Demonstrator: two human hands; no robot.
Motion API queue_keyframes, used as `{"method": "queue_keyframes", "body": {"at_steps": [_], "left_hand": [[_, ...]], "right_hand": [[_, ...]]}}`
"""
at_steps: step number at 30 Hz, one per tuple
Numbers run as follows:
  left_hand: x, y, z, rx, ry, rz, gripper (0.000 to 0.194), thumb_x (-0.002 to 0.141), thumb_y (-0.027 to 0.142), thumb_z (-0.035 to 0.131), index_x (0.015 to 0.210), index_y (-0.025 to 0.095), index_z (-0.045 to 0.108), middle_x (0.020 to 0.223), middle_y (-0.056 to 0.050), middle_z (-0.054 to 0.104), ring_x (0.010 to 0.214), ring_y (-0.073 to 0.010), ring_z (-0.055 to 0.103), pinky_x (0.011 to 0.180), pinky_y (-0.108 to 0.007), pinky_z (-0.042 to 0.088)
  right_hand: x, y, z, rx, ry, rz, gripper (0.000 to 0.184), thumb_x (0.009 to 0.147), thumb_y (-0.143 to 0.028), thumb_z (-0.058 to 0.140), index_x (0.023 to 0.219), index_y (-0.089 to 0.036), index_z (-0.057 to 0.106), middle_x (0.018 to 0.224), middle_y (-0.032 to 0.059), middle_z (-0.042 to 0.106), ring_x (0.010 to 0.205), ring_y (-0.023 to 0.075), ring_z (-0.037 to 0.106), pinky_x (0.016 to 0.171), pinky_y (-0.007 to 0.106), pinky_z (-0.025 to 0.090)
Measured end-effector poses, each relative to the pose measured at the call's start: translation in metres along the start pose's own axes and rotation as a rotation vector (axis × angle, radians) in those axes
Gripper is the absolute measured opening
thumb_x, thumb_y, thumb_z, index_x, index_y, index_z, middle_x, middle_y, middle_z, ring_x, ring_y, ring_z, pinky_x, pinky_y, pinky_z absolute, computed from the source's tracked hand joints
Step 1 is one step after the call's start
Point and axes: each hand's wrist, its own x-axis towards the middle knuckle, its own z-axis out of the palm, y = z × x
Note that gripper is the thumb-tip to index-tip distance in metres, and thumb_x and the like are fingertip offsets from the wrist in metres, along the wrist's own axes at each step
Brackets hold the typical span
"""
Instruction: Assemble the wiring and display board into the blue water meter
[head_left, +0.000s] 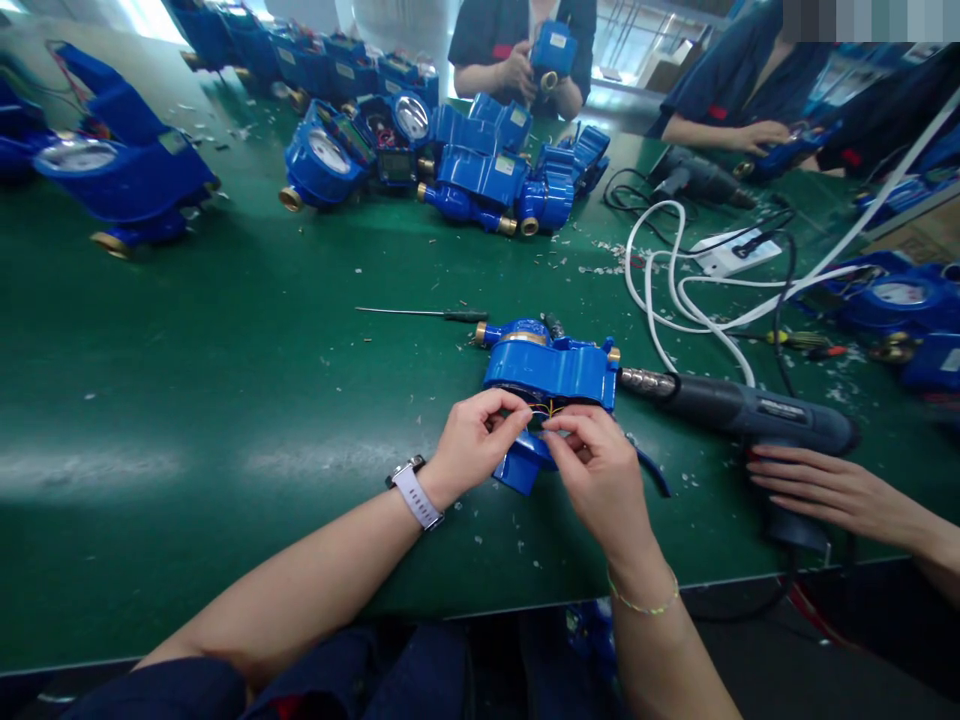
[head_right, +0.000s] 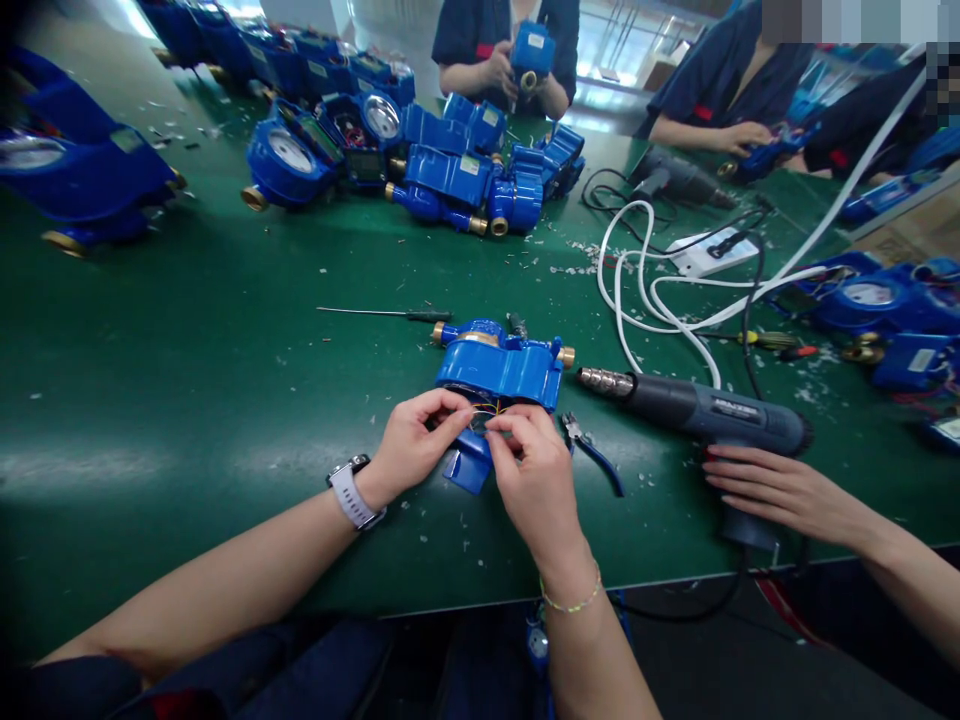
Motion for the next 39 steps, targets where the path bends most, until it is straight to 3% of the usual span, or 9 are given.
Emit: {"method": "queue_keyframes", "body": {"at_steps": [4, 9, 16, 21, 26, 32, 39], "left_hand": [[0.0, 0.002, -0.004, 0.046, 0.092, 0.195, 0.015, 0.089, 0.027, 0.059, 0.08, 0.016, 0.065, 0.083, -0.004, 0.064, 0.067, -0.0109, 0.055, 0.059, -0.022, 0.043], [-0.002, 0.002, -0.003, 0.197, -0.047, 0.369, 0.009, 0.086, 0.024, 0.063, 0.087, 0.017, 0.069, 0.092, -0.007, 0.064, 0.087, -0.0164, 0.062, 0.076, -0.029, 0.05], [-0.004, 0.003, 0.002, 0.197, -0.048, 0.342, 0.01, 0.085, 0.02, 0.059, 0.079, 0.018, 0.066, 0.087, -0.005, 0.062, 0.084, -0.0158, 0.061, 0.075, -0.029, 0.05], [-0.005, 0.003, 0.004, 0.218, -0.002, 0.357, 0.007, 0.083, 0.019, 0.061, 0.08, 0.018, 0.067, 0.091, -0.006, 0.06, 0.087, -0.0174, 0.059, 0.078, -0.031, 0.049], [-0.001, 0.006, 0.0, 0.153, 0.069, 0.326, 0.011, 0.084, 0.014, 0.057, 0.074, 0.017, 0.06, 0.086, -0.005, 0.058, 0.086, -0.0167, 0.058, 0.078, -0.031, 0.047], [-0.003, 0.007, 0.0, 0.305, -0.034, 0.405, 0.008, 0.085, 0.026, 0.065, 0.09, 0.019, 0.067, 0.092, -0.005, 0.063, 0.089, -0.0186, 0.059, 0.08, -0.033, 0.043], [-0.005, 0.004, 0.005, 0.282, -0.049, 0.354, 0.008, 0.088, 0.022, 0.059, 0.084, 0.017, 0.064, 0.093, -0.006, 0.063, 0.092, -0.0193, 0.059, 0.082, -0.034, 0.044]], "right_hand": [[-0.001, 0.0, 0.0, -0.022, -0.015, -0.009, 0.006, 0.087, -0.017, 0.059, 0.083, -0.02, 0.062, 0.091, 0.0039, 0.06, 0.063, 0.0137, 0.055, 0.061, 0.031, 0.049], [-0.002, -0.002, 0.002, -0.027, 0.006, -0.024, 0.008, 0.087, -0.016, 0.059, 0.079, -0.02, 0.058, 0.09, 0.0034, 0.06, 0.06, 0.0121, 0.054, 0.056, 0.028, 0.047], [-0.002, 0.0, 0.006, -0.029, 0.01, -0.042, 0.01, 0.087, -0.018, 0.058, 0.095, -0.021, 0.062, 0.102, 0.0056, 0.062, 0.059, 0.0127, 0.054, 0.058, 0.031, 0.049], [-0.004, 0.001, 0.007, -0.022, 0.028, -0.09, 0.012, 0.09, -0.018, 0.057, 0.086, -0.022, 0.068, 0.095, 0.0065, 0.066, 0.074, 0.0184, 0.062, 0.062, 0.032, 0.052], [-0.006, -0.001, 0.004, 0.025, 0.088, -0.039, 0.011, 0.088, -0.016, 0.06, 0.079, -0.02, 0.066, 0.088, 0.0053, 0.066, 0.076, 0.0186, 0.063, 0.059, 0.03, 0.05], [-0.008, -0.002, 0.004, 0.04, 0.07, -0.047, 0.011, 0.087, -0.015, 0.06, 0.082, -0.02, 0.068, 0.089, 0.0054, 0.067, 0.077, 0.0183, 0.064, 0.061, 0.03, 0.051], [-0.01, 0.001, 0.004, 0.06, 0.1, 0.003, 0.011, 0.087, -0.019, 0.063, 0.079, -0.02, 0.07, 0.089, 0.0057, 0.07, 0.078, 0.0195, 0.066, 0.061, 0.03, 0.052]]}}
